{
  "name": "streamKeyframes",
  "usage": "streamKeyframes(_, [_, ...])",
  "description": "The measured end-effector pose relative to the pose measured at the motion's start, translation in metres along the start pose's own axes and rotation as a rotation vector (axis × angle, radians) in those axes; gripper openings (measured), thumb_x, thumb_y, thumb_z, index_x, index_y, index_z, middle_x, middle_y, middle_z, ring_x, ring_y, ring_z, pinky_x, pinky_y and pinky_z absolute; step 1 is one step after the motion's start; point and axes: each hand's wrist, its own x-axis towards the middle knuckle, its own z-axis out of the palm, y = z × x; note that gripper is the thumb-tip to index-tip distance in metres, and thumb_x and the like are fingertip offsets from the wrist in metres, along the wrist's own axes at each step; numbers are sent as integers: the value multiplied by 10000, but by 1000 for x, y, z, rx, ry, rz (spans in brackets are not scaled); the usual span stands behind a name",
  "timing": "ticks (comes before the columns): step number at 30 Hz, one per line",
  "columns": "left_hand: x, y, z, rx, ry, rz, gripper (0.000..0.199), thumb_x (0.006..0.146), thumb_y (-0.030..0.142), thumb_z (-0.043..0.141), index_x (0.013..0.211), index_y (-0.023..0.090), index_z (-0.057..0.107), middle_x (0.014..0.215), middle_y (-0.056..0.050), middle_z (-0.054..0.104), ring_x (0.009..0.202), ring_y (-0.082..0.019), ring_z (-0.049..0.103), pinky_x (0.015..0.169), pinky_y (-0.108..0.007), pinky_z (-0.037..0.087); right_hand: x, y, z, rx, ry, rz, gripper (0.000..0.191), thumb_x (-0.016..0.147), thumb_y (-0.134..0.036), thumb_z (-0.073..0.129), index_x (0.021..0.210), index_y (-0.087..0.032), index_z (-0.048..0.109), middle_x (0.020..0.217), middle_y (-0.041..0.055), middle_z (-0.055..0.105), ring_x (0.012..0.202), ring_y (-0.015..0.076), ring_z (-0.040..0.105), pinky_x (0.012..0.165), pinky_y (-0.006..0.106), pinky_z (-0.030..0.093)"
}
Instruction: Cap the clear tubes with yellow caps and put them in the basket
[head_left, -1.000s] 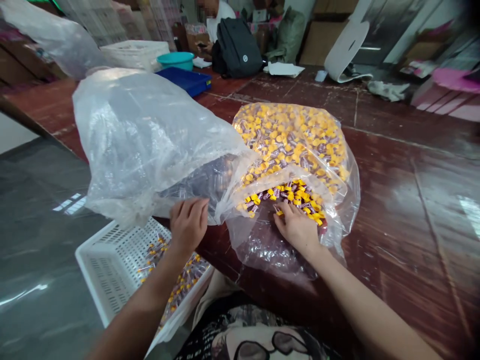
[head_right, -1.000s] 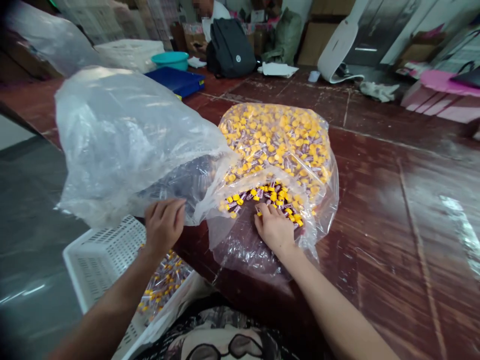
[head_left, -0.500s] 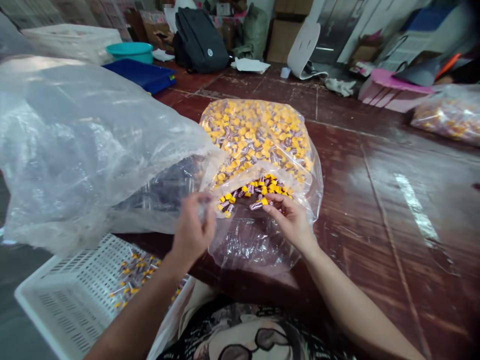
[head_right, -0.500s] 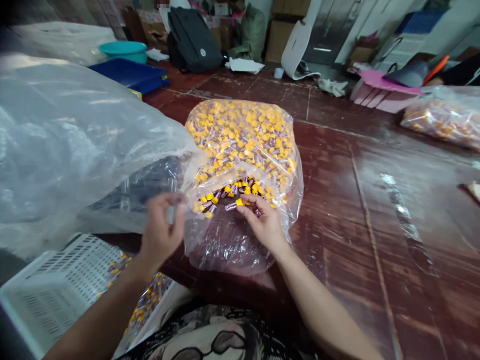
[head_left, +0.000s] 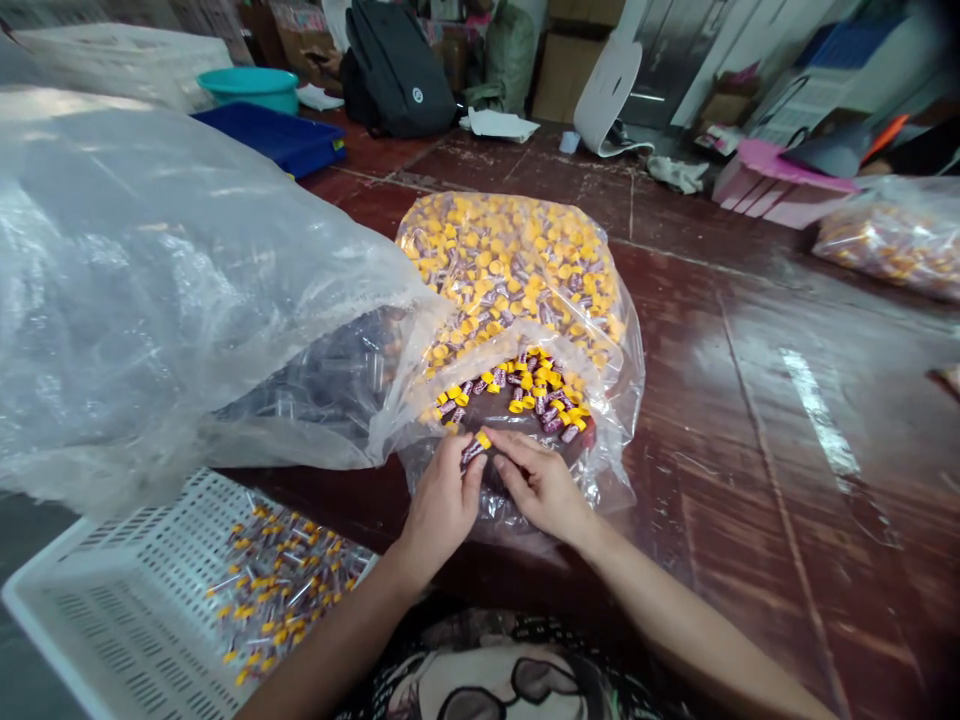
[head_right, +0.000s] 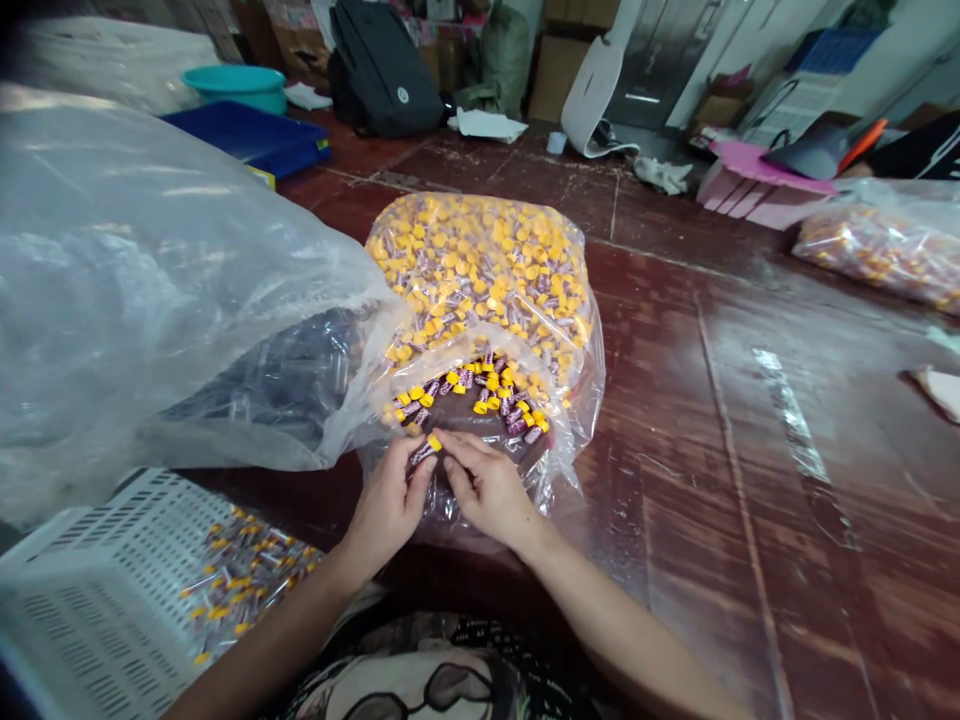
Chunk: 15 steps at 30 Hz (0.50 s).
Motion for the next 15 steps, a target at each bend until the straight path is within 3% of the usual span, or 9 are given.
streamKeyframes(3, [-32, -21, -24, 125, 78, 119, 308, 950, 237, 516, 1256, 216, 494, 1130, -100, 657, 1054, -225, 644, 908, -368, 537, 9, 10, -6, -19, -107, -26, 427, 991, -256, 483, 1410, -329, 526, 1342, 24, 621, 1223, 184, 590, 1065, 395, 496])
streamKeyframes(6, [-92, -73, -53, 324, 253, 115, 338, 899, 244, 580, 1231, 211, 526, 1060, -104, 658, 970, -254, 639, 861, -410, 539, 22, 33, -20, -356, 17, 93, 408, 987, -315, 502, 1392, -290, 544, 1357, 62, 586, 1174, 221, 604, 1005, 399, 523])
streamKeyframes(8, [-141, -117, -65, 469, 330, -75, 276, 901, 286, 549, 1162, 199, 563, 988, -116, 656, 905, -289, 634, 819, -468, 535, 30, 49, -28, -634, 33, 186, 371, 983, -341, 506, 1337, -267, 591, 1273, 93, 600, 1061, 241, 634, 881, 386, 554])
streamKeyframes(11, [-209, -174, -68, 644, 247, -418, 249, 930, 347, 460, 1060, 198, 612, 926, -122, 671, 879, -337, 637, 794, -535, 521, 37, 63, -28, -915, -64, 208, 314, 977, -385, 519, 1240, -261, 639, 1146, 107, 604, 995, 263, 620, 743, 354, 518])
streamKeyframes(13, [-234, -193, -65, 720, 175, -574, 268, 940, 364, 439, 1044, 202, 626, 1004, -134, 684, 927, -357, 640, 792, -552, 513, 40, 65, -23, -1023, -73, 189, 273, 983, -406, 505, 1146, -254, 662, 1079, 103, 608, 1001, 276, 596, 718, 349, 477])
streamKeyframes(15, [-233, -193, -66, 784, 214, -580, 286, 934, 364, 464, 1115, 200, 613, 1148, -154, 660, 1034, -368, 620, 846, -565, 492, 41, 62, -17, -1088, -62, 171, 250, 997, -391, 472, 1055, -245, 668, 1019, 95, 620, 989, 282, 577, 714, 354, 443])
